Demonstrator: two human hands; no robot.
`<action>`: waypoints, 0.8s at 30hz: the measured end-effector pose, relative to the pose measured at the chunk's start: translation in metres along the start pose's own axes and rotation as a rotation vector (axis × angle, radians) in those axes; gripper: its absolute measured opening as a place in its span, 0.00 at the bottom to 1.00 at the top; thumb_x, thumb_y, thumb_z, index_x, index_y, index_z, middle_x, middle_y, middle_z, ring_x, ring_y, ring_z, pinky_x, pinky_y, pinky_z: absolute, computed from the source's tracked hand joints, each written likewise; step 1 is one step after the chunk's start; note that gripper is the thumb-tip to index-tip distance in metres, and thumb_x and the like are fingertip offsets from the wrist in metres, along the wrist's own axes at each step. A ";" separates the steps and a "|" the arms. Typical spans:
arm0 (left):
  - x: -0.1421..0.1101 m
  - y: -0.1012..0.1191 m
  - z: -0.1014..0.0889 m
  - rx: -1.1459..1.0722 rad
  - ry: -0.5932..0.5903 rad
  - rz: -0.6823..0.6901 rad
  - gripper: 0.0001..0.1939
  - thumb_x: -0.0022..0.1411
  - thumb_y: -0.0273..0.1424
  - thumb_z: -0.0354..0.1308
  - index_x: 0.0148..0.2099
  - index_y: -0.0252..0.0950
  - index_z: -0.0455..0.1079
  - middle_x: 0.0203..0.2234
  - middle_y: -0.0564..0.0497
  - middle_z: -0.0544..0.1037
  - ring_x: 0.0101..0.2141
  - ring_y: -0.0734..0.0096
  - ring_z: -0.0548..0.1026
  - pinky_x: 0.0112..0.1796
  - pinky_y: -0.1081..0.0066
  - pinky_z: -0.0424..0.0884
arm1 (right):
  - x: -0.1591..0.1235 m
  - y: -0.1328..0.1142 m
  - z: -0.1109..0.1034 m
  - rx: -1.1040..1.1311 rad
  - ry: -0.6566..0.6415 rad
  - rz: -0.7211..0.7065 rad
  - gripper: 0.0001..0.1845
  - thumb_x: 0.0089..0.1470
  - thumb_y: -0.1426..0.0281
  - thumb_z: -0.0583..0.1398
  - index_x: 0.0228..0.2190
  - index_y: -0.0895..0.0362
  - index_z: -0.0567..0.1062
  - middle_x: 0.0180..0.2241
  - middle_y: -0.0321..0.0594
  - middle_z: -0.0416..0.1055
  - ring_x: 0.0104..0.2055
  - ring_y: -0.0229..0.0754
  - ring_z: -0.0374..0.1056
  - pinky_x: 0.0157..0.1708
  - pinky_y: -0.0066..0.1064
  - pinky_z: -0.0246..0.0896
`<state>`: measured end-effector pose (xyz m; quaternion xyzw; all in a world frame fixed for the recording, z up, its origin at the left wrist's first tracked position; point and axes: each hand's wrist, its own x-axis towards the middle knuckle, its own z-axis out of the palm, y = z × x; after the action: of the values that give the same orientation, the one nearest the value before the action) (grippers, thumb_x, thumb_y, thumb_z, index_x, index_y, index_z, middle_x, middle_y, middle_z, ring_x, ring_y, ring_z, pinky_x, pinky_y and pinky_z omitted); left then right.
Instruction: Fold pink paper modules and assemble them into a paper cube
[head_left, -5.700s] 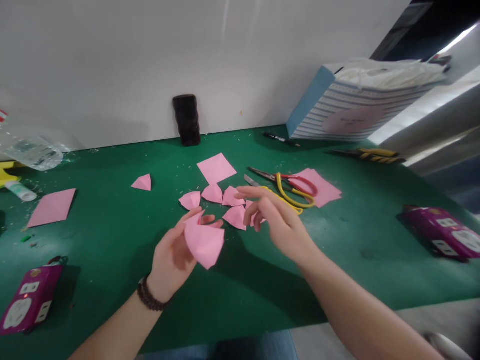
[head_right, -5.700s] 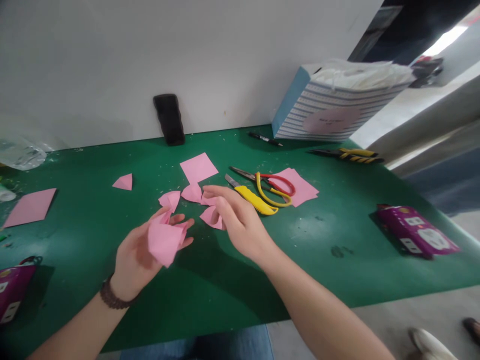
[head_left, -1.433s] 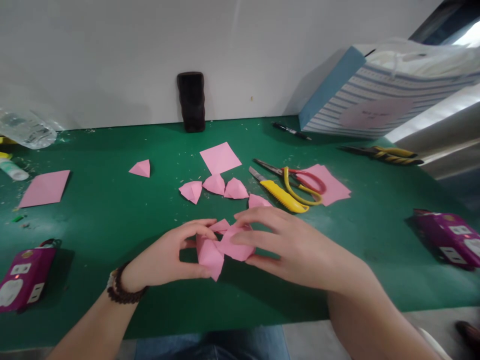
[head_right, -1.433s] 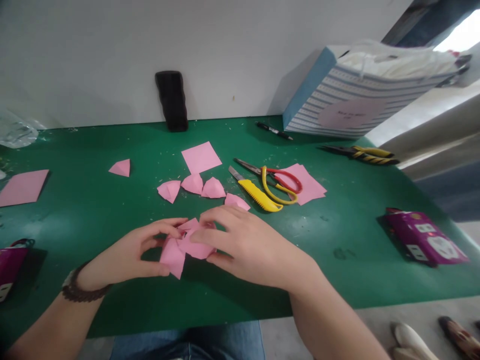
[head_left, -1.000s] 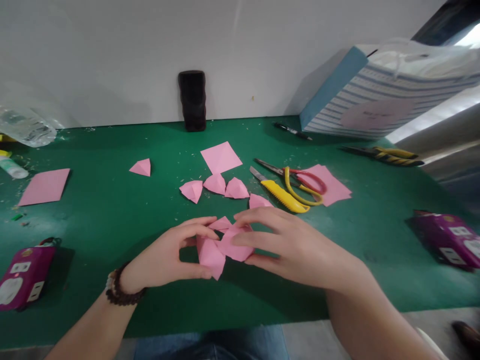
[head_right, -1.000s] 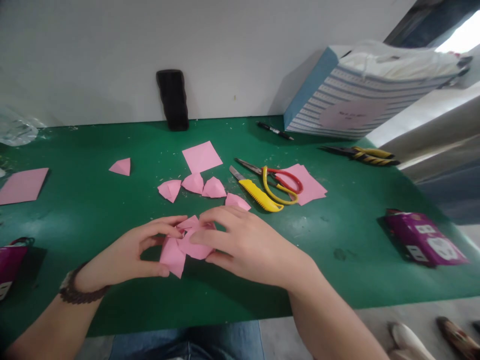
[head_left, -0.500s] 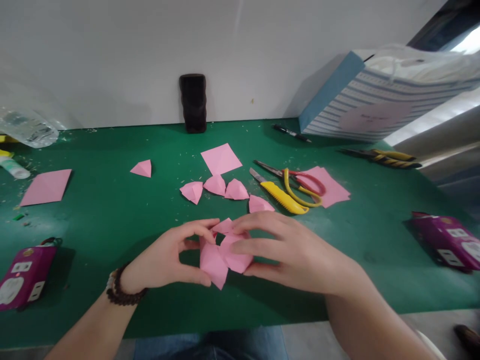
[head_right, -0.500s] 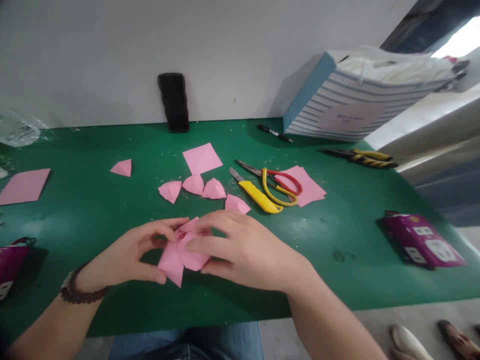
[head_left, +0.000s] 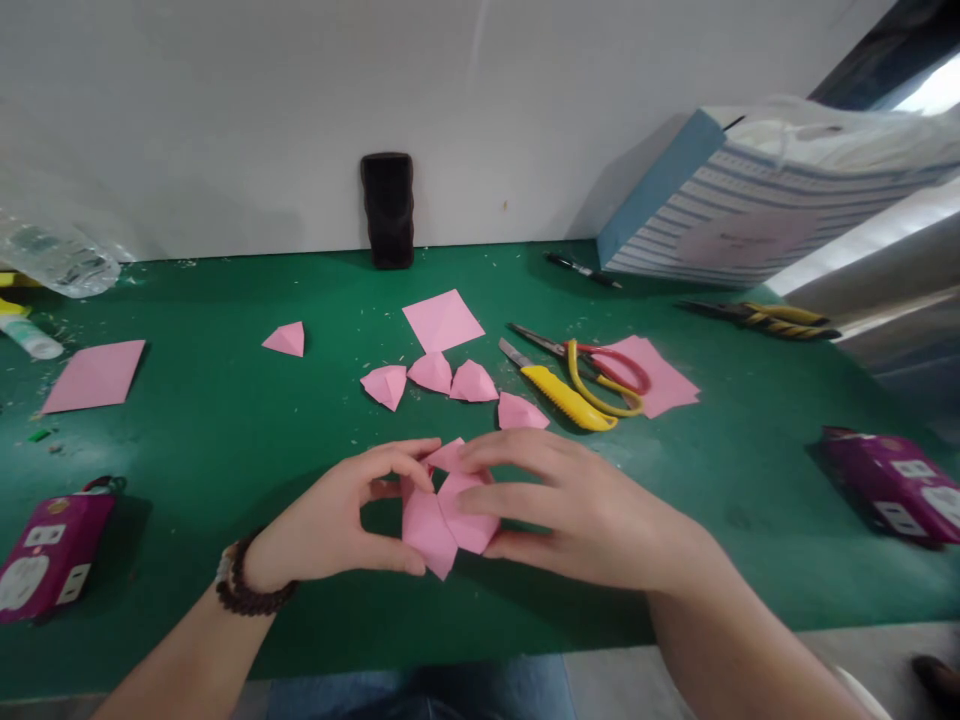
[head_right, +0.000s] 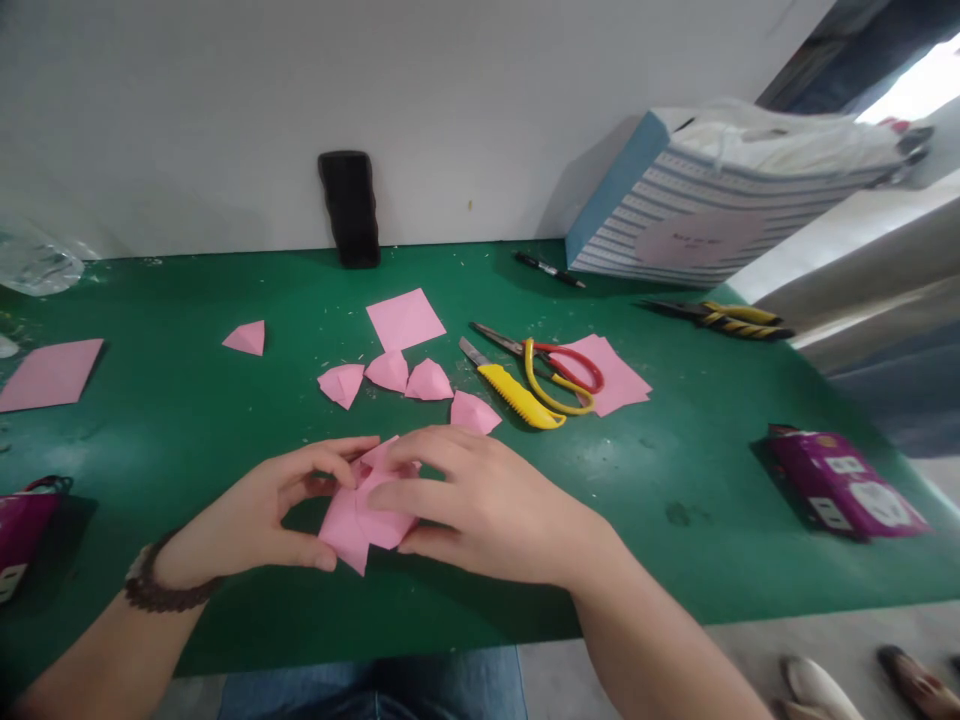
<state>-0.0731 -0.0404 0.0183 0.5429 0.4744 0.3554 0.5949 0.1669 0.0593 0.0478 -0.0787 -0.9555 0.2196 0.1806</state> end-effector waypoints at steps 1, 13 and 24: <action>0.000 -0.001 0.000 -0.004 0.009 0.017 0.23 0.47 0.28 0.73 0.45 0.42 0.73 0.64 0.47 0.64 0.61 0.51 0.66 0.56 0.55 0.70 | -0.001 0.001 -0.002 0.014 0.005 0.011 0.14 0.57 0.67 0.64 0.46 0.52 0.75 0.50 0.45 0.74 0.54 0.47 0.69 0.50 0.40 0.69; 0.011 -0.025 0.031 0.277 0.619 0.412 0.21 0.52 0.29 0.70 0.47 0.42 0.68 0.63 0.43 0.64 0.63 0.51 0.63 0.54 0.52 0.73 | 0.003 -0.005 0.015 0.526 0.275 0.667 0.32 0.59 0.56 0.60 0.61 0.47 0.57 0.56 0.49 0.65 0.37 0.41 0.74 0.31 0.37 0.76; 0.024 -0.029 0.048 0.648 0.820 0.546 0.17 0.54 0.31 0.69 0.42 0.39 0.67 0.61 0.41 0.63 0.62 0.49 0.63 0.54 0.49 0.71 | 0.017 -0.011 0.041 0.438 0.388 0.616 0.25 0.55 0.66 0.63 0.53 0.51 0.64 0.48 0.44 0.69 0.26 0.34 0.67 0.23 0.30 0.68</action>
<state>-0.0231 -0.0370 -0.0162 0.6175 0.5933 0.5136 0.0537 0.1345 0.0373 0.0232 -0.3604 -0.7665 0.4420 0.2954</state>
